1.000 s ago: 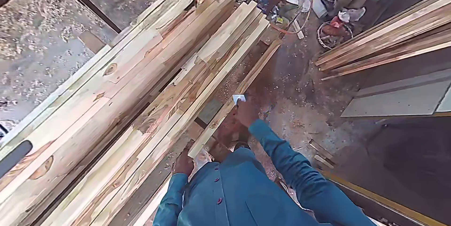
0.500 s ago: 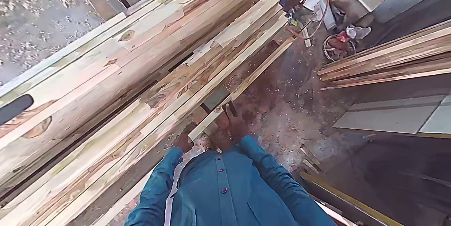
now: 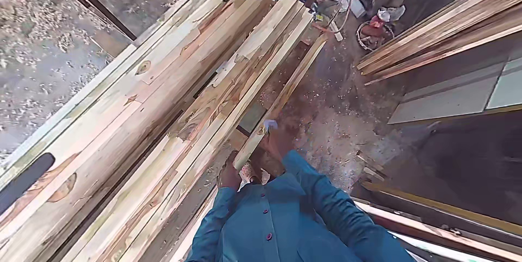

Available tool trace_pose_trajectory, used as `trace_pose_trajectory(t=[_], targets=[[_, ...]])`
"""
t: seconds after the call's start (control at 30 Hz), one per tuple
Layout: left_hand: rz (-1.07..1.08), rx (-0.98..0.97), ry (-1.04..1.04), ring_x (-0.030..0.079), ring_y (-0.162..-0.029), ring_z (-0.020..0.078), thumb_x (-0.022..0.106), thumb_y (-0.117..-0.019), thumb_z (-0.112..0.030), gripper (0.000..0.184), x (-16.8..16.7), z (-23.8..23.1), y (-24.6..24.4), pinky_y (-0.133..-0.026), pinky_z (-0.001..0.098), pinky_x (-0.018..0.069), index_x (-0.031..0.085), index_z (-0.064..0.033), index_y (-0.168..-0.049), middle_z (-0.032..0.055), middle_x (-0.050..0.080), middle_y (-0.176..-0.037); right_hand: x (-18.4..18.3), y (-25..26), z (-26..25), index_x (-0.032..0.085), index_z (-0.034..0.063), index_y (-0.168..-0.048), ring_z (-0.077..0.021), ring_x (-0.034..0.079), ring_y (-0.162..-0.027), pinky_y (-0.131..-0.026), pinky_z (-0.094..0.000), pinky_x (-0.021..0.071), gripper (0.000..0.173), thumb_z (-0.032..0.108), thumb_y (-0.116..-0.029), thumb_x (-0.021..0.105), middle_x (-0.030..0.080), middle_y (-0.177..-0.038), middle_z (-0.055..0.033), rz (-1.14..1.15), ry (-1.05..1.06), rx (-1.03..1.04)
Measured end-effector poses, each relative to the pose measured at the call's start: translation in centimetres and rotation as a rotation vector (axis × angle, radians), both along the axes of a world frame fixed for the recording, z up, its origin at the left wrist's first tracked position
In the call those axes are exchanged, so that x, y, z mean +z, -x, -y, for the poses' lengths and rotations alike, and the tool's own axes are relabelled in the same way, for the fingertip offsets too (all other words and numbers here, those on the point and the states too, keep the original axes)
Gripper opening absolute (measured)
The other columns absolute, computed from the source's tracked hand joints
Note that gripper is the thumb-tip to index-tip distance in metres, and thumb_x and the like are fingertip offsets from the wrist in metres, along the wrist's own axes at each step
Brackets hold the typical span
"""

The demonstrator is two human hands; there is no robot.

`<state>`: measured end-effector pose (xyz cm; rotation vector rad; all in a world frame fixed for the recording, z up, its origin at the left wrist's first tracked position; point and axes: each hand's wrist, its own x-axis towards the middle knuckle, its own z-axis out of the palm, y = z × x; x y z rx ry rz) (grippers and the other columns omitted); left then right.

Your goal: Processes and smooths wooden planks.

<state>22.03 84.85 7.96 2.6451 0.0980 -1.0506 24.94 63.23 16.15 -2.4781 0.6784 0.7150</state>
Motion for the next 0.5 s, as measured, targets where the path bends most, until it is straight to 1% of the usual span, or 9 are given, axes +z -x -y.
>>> trace_pose_trajectory(t=[0.07,0.13,0.17,0.23,0.33,0.37,0.4,0.43,0.5], targets=[[-0.026,-0.027,0.016,0.062,-0.126,0.0399,0.066,-0.0868,-0.008,0.075,-0.1,-0.3,-0.3,-0.102,0.0634,0.0503,0.038,-0.0139,-0.157,0.0201,0.062,-0.139,0.2,1.6,-2.9,0.042,0.0000,-0.152,-0.0464,0.061,-0.119,-0.095,-0.0553,0.0550,0.063,0.022,-0.0971,0.063,0.039,-0.150,-0.0349,-0.075,-0.011,0.055],[-0.013,-0.041,0.018,0.060,-0.129,0.0401,0.069,-0.0848,-0.010,0.075,-0.3,-0.5,-0.3,-0.104,0.0621,0.0497,0.041,-0.0088,-0.154,0.0218,0.060,-0.141,1.3,2.8,-4.7,0.035,-0.0029,-0.156,-0.0461,0.062,-0.116,-0.092,-0.0537,0.0556,0.067,0.012,-0.0954,0.061,0.033,-0.153,-0.0360,-0.149,-0.026,0.114],[0.016,-0.045,0.014,0.056,-0.133,0.0415,0.072,-0.0830,-0.010,0.077,-0.3,-0.5,-0.2,-0.106,0.0618,0.0480,0.041,-0.0079,-0.154,0.0233,0.054,-0.146,1.8,3.2,-5.1,0.037,-0.0037,-0.154,-0.0461,0.063,-0.115,-0.091,-0.0541,0.0559,0.065,0.010,-0.0953,0.061,0.035,-0.152,-0.0362,-0.171,-0.041,0.141],[0.101,-0.063,0.004,0.047,-0.139,0.0467,0.077,-0.0820,-0.014,0.079,0.2,-0.4,-0.1,-0.109,0.0629,0.0446,0.043,-0.0056,-0.153,0.0283,0.043,-0.154,2.6,4.1,-4.3,0.052,-0.0024,-0.141,-0.0452,0.063,-0.116,-0.092,-0.0568,0.0552,0.051,0.012,-0.0939,0.063,0.048,-0.141,-0.0331,-0.151,-0.114,0.163],[0.025,-0.128,0.109,0.055,-0.133,0.0427,0.081,-0.0876,-0.036,0.071,1.9,-1.4,-2.0,-0.110,0.0600,0.0456,0.055,-0.0033,-0.145,0.0271,0.057,-0.141,0.8,5.3,0.0,0.066,0.0036,-0.131,-0.0336,0.066,-0.114,-0.098,-0.0531,0.0514,0.037,0.021,-0.0992,0.060,0.067,-0.124,-0.0214,0.048,-0.385,0.081],[-0.065,-0.156,0.182,0.057,-0.132,0.0401,0.079,-0.0902,-0.039,0.069,2.2,-2.3,-3.0,-0.112,0.0576,0.0435,0.057,-0.0008,-0.142,0.0262,0.060,-0.139,0.2,5.8,1.5,0.065,0.0051,-0.136,-0.0270,0.068,-0.104,-0.094,-0.0468,0.0540,0.039,0.023,-0.1022,0.058,0.070,-0.119,-0.0181,0.097,-0.515,0.004],[-0.135,-0.165,0.270,0.057,-0.133,0.0378,0.076,-0.0936,-0.039,0.065,1.8,-3.5,-3.6,-0.115,0.0548,0.0416,0.057,0.0012,-0.141,0.0259,0.061,-0.138,-0.4,6.4,2.8,0.064,0.0060,-0.137,-0.0182,0.066,-0.083,-0.077,-0.0372,0.0559,0.038,0.024,-0.1044,0.057,0.071,-0.107,-0.0130,0.131,-0.642,-0.093],[-0.187,-0.158,0.343,0.056,-0.134,0.0359,0.074,-0.0961,-0.038,0.062,0.7,-4.4,-3.9,-0.117,0.0528,0.0406,0.057,0.0012,-0.142,0.0250,0.060,-0.140,-0.6,6.7,4.0,0.063,0.0057,-0.137,-0.0118,0.060,-0.066,-0.061,-0.0294,0.0519,0.036,0.023,-0.1054,0.056,0.069,-0.096,-0.0084,0.156,-0.778,-0.212],[-0.222,-0.114,0.401,0.054,-0.138,0.0338,0.072,-0.0974,-0.038,0.063,-1.1,-5.1,-4.2,-0.119,0.0508,0.0385,0.055,0.0005,-0.144,0.0240,0.057,-0.144,-0.1,6.4,6.1,0.060,0.0046,-0.138,-0.0063,0.054,-0.054,-0.047,-0.0224,0.0463,0.035,0.021,-0.1073,0.054,0.066,-0.085,-0.0033,0.170,-0.988,-0.425]])
